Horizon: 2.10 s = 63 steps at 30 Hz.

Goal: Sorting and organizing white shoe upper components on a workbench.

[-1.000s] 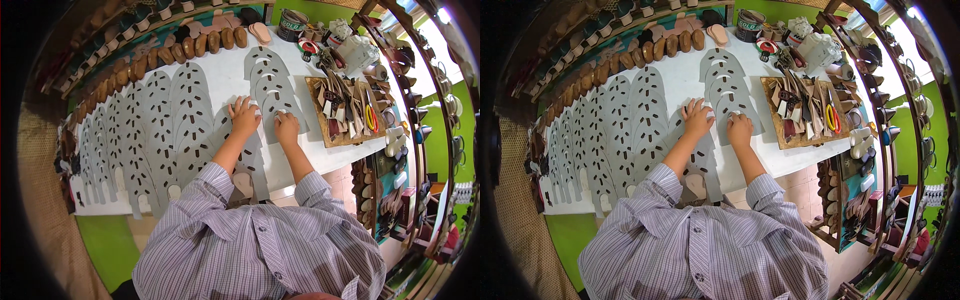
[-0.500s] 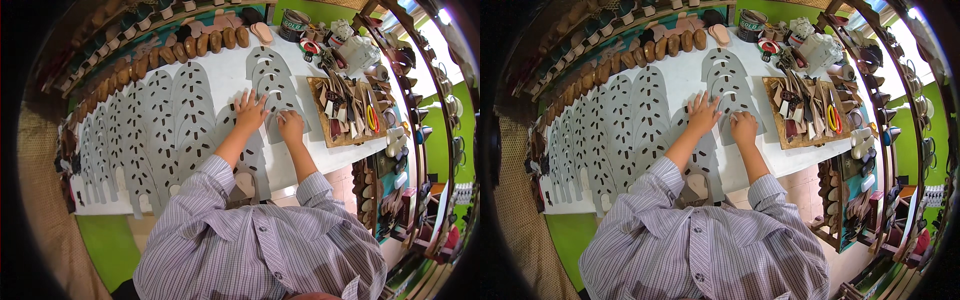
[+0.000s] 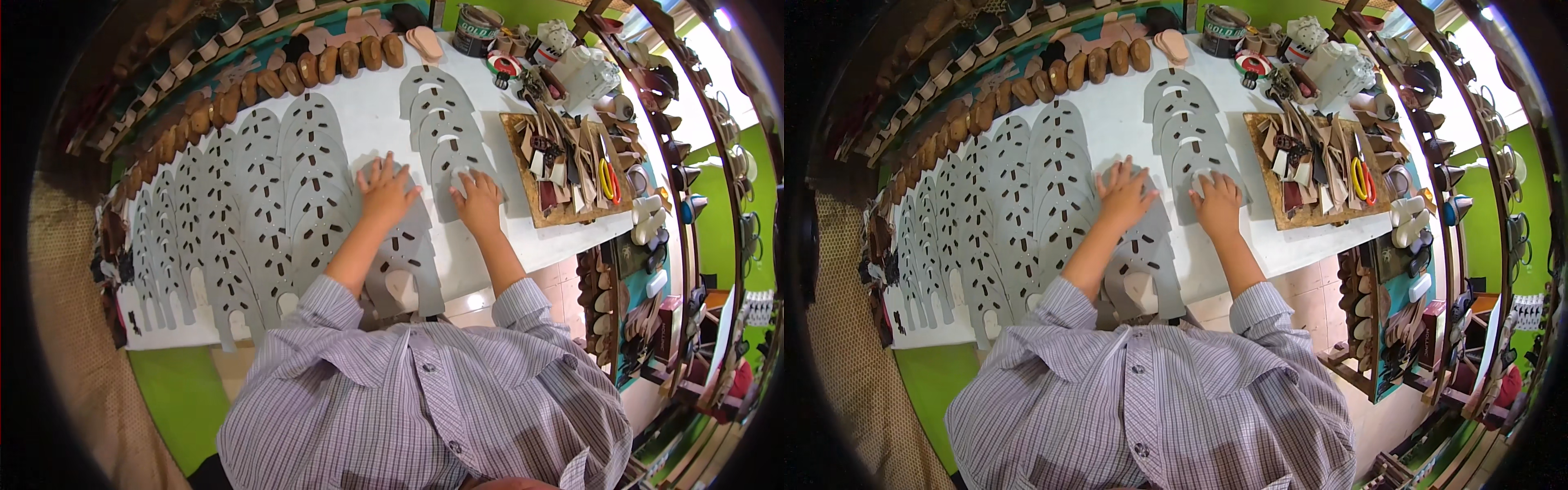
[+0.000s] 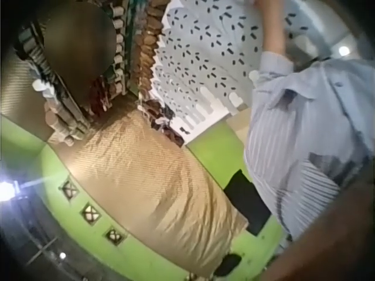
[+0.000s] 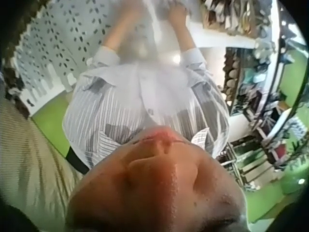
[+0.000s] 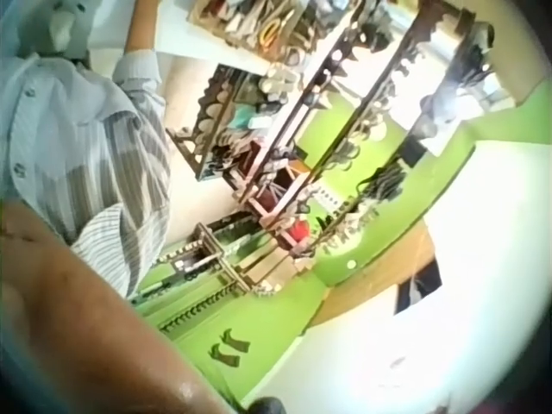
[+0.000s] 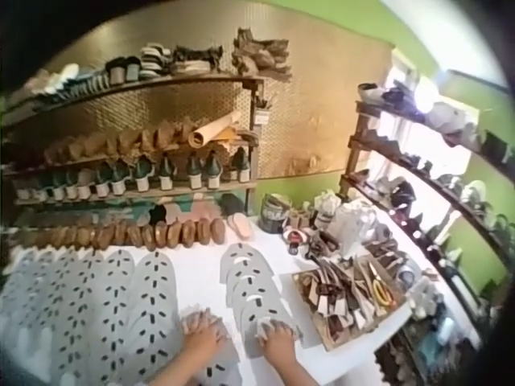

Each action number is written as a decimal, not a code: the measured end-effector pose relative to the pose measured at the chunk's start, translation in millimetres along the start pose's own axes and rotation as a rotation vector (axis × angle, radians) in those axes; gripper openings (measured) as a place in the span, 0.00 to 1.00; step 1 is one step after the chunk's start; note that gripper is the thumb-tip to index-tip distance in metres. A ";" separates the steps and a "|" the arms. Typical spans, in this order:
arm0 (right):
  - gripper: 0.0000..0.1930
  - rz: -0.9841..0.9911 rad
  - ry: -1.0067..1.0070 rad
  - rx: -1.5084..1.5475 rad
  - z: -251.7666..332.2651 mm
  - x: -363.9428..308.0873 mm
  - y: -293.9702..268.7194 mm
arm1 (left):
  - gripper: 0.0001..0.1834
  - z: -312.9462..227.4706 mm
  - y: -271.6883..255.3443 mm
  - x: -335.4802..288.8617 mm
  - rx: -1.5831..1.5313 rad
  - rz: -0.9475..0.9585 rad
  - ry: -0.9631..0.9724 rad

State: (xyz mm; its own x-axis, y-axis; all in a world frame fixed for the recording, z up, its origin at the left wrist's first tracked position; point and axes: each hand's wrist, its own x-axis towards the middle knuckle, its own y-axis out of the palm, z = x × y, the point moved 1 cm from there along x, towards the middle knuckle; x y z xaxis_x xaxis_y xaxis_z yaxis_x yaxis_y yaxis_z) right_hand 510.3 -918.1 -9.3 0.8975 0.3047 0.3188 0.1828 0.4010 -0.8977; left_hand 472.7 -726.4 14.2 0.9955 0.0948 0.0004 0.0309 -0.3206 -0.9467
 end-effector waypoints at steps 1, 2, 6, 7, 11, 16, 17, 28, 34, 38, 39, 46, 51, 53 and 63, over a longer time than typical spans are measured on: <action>0.17 0.088 0.003 0.094 4.6 -6.4 -5.4 | 0.25 8.0 -9.0 -12.7 -0.001 -0.033 -0.023; 0.17 0.105 -0.001 0.102 14.8 -15.6 -15.0 | 0.24 18.0 -18.2 -30.9 0.000 -0.069 -0.054; 0.12 0.247 -0.212 0.174 33.8 -58.0 -37.8 | 0.23 47.7 -27.8 -92.4 -0.033 -0.067 -0.038; 0.12 0.291 -0.245 0.184 36.3 -67.0 -43.0 | 0.22 50.4 -28.9 -106.9 -0.010 -0.021 -0.008; 0.21 0.465 -0.291 0.173 44.2 -93.4 -61.8 | 0.24 44.6 -33.8 -157.9 0.000 0.064 0.083; 0.30 0.502 -0.632 0.146 45.4 -117.5 -80.6 | 0.37 28.5 -45.9 -190.7 0.075 0.257 0.274; 0.31 0.512 -0.704 0.088 43.4 -124.2 -78.3 | 0.41 32.3 -40.6 -193.3 0.075 0.245 0.314; 0.08 0.431 -0.589 0.391 31.4 -134.9 -73.3 | 0.19 33.5 -4.1 -207.6 0.174 -0.245 0.541; 0.07 0.257 -0.366 0.424 33.9 -93.1 -107.7 | 0.13 5.9 -60.1 -178.0 0.016 -0.093 0.447; 0.06 0.297 -0.322 0.425 35.3 -75.4 -119.6 | 0.12 6.0 -37.5 -186.4 0.103 0.057 0.648; 0.06 0.288 -0.325 0.421 35.3 -75.1 -118.7 | 0.12 9.9 -26.0 -189.5 0.107 0.050 0.653; 0.06 0.329 -0.401 0.379 33.3 -88.8 -114.3 | 0.04 26.2 7.7 -207.3 0.138 -0.159 0.726; 0.06 0.303 -0.377 0.422 24.4 -84.5 -120.0 | 0.04 2.5 -50.4 -179.0 -0.085 0.147 0.522; 0.06 0.233 -0.392 0.428 18.5 -72.4 -125.0 | 0.06 1.7 -67.5 -154.1 -0.222 0.058 0.516; 0.09 -0.043 -0.162 0.272 -23.9 7.9 -160.6 | 0.08 -48.8 -104.3 7.9 -0.434 -0.088 0.620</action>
State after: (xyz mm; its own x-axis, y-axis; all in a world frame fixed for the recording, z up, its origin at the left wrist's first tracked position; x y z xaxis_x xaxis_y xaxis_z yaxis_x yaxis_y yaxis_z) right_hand 497.7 -1000.7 130.1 0.8119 0.4067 0.4188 0.0857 0.6265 -0.7747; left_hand 481.8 -738.2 128.6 0.8517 -0.3688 0.3723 0.0175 -0.6901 -0.7235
